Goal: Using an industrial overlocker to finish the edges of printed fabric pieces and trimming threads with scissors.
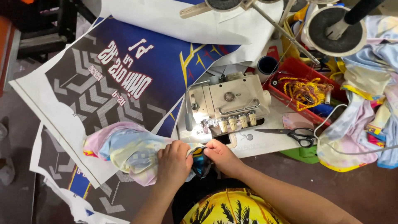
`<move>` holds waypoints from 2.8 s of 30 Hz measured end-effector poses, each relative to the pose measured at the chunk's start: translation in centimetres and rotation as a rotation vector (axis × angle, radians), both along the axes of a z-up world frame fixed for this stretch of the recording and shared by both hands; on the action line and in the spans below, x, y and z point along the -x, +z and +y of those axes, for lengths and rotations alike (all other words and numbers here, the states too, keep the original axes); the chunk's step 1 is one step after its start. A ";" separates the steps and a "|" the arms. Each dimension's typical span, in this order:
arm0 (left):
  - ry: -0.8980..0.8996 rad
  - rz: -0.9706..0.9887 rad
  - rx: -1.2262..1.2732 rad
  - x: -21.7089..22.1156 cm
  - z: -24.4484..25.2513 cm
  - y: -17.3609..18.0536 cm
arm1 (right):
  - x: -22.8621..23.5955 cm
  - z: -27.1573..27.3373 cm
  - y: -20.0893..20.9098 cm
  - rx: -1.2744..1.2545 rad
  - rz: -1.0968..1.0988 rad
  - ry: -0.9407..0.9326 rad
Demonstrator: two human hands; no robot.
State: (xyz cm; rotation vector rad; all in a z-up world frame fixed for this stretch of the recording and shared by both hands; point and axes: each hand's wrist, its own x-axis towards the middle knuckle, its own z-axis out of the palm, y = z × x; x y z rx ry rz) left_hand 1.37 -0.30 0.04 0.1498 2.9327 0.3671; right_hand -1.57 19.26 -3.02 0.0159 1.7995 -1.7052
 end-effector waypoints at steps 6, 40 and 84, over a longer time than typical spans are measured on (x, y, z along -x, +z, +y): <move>0.072 0.134 -0.114 -1.0 -0.6 -1.9 | 0.3 0.4 0.0 -0.046 -0.124 -0.019; 0.125 0.090 -0.264 2.1 2.1 -2.9 | 1.2 0.1 -0.8 -0.090 -0.150 -0.153; 0.396 -0.438 -0.424 12.0 1.1 -2.9 | 1.4 -0.7 -8.3 -0.411 -0.153 -0.351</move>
